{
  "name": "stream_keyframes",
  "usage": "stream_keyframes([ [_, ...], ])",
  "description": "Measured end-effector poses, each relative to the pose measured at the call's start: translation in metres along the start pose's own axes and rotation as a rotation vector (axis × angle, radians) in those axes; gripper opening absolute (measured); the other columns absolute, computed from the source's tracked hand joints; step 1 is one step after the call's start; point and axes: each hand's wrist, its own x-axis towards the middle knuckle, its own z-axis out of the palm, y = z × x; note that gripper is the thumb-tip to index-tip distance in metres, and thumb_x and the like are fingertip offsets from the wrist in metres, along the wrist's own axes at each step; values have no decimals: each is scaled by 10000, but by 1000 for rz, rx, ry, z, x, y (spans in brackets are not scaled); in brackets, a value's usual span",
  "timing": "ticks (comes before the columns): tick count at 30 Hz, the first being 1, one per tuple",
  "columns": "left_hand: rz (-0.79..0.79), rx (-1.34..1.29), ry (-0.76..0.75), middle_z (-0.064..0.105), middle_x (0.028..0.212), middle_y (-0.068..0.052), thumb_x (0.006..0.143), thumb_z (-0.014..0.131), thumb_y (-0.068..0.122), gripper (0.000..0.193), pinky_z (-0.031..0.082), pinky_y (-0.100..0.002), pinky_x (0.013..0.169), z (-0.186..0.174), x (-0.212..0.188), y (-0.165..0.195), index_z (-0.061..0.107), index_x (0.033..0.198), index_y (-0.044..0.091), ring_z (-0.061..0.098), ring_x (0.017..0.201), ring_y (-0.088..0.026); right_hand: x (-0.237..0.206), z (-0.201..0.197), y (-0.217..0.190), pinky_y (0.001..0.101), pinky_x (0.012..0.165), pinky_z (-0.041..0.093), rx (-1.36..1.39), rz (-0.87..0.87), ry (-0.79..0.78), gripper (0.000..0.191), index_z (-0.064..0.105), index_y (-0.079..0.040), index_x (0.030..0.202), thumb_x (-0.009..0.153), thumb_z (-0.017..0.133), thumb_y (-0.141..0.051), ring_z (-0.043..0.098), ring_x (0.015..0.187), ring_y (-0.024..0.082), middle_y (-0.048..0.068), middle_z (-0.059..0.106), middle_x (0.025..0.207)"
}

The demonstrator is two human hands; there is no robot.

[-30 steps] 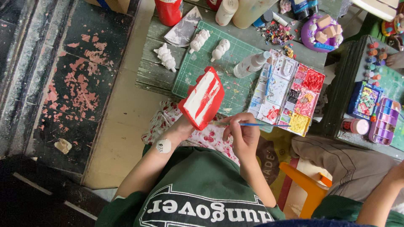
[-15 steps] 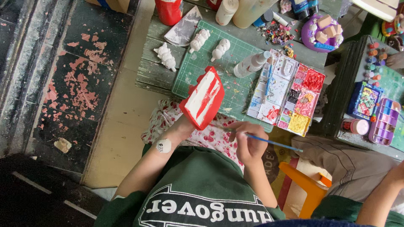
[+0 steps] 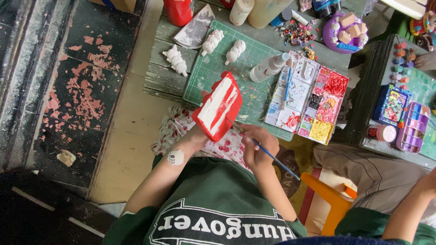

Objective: The person paints a small white ceramic figurine with red paint using a brush. They repeatedly dip the brush into a red paint palette and apply paint to the figurine's surface, rotating it to cover different sides. The figurine is held in one hand while the other hand applies paint.

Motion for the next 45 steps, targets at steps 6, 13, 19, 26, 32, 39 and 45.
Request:
stream_keyframes([
  [6,23,98,-23,616,1265,-39,1005,659,347,533,531,-335,931,-4,-4,-1,524,1419,40,598,1116,-115,-8,0,4,291,622,543,513,274,-71,42,520,-36,1071,1050,517,-73,665,681,165,186,703,1019],
  [13,32,150,-60,619,1303,-17,991,659,359,561,519,-304,924,-4,-4,1,515,1439,53,581,1117,-86,17,2,40,271,551,487,549,486,195,67,482,-27,1126,1121,459,-89,650,739,166,220,651,1072],
  [19,11,30,-2,628,1242,-28,1044,609,364,510,526,-315,906,-2,-2,0,533,1420,28,599,1091,-109,-18,-4,17,298,631,543,197,17,-85,42,513,-50,1064,1085,502,-85,645,679,125,176,712,1041],
  [26,39,123,-39,585,1329,-6,1015,619,324,526,523,-303,966,-2,-4,2,485,1459,76,577,1163,-91,-8,1,26,292,619,531,633,465,38,58,510,-4,1082,1073,505,-61,608,692,161,248,659,1049],
  [32,55,79,-42,593,1339,-11,1025,602,370,533,513,-294,957,-5,-5,1,500,1453,70,579,1167,-89,-10,-2,11,287,627,542,412,146,-91,72,533,0,1034,1049,509,-66,623,641,145,241,705,972],
  [39,-26,190,42,626,1187,-38,1054,587,422,515,496,-321,813,2,-6,3,563,1387,31,577,1018,-127,-9,0,5,293,644,550,458,115,-131,56,532,-9,1023,1040,517,-60,631,657,151,233,723,949],
  [45,14,84,-33,647,1228,17,989,587,380,462,531,-277,915,8,-6,10,551,1358,104,611,1095,-69,1,2,4,292,613,552,521,309,70,44,506,1,1068,1039,481,-20,626,675,172,225,690,978],
])
